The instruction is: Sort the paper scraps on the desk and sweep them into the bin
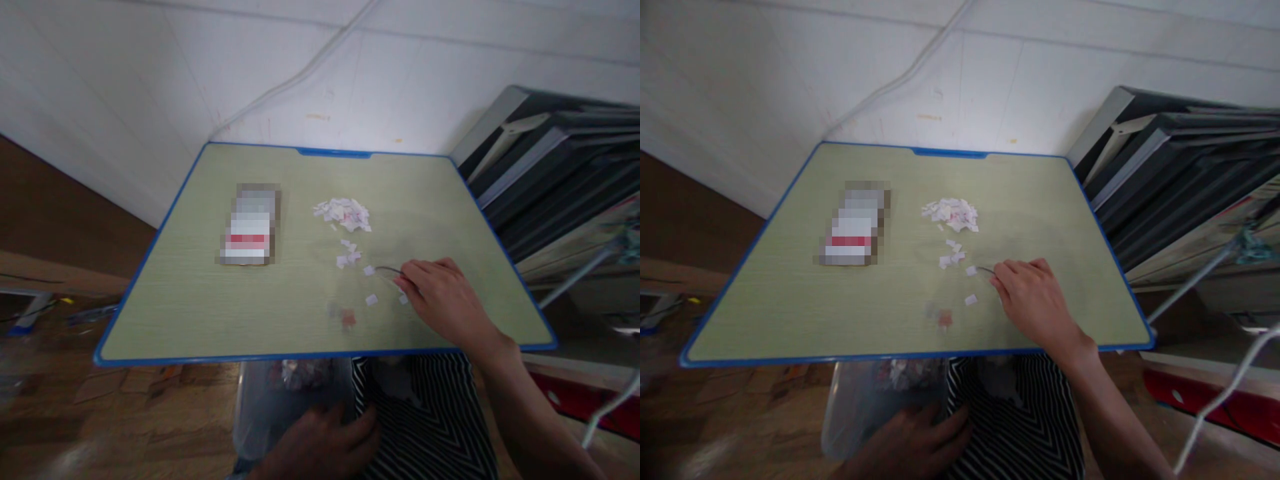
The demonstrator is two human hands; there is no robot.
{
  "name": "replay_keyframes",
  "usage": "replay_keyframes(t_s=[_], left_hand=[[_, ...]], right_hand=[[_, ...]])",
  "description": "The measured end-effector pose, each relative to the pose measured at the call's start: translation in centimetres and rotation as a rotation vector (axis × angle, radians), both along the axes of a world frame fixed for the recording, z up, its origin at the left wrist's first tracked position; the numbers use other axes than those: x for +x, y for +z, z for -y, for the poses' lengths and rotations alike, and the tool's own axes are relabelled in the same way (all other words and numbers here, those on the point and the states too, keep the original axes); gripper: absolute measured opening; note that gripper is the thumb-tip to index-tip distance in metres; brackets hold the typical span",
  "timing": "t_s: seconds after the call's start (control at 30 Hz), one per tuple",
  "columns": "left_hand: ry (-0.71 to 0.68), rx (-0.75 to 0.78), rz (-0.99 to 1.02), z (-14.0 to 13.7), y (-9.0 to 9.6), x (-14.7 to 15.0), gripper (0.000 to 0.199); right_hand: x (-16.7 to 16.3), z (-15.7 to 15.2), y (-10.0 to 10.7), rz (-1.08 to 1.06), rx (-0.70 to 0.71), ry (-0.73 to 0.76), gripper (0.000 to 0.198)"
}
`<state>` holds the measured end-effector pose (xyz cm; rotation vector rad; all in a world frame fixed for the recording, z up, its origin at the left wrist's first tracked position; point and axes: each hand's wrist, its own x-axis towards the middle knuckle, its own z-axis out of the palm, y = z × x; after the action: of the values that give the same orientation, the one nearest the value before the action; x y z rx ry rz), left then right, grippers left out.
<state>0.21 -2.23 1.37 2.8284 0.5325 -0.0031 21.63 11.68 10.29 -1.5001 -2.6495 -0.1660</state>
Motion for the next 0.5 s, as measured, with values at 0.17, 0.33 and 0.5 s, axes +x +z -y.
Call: replay_keyframes(t_s=[0.17,0.33,0.5], left_hand=[[-0.002,-0.015,0.000,0.0,0.2,0.0,0.037],[0.005,-0.005,0.031,-0.1,0.2,0.0,0.035],[0.004,-0.017,0.022,0.0,0.3,0.0,0.037]], right_hand=[[-0.1,0.3,0.1,-0.010,-0.043,0.009,0.032],[0.3,0.5,0.6,0.042,-0.026,-0.001,0.030],[0.2,1.4,0.9,-0.001,-0.048,0.014,0.026]])
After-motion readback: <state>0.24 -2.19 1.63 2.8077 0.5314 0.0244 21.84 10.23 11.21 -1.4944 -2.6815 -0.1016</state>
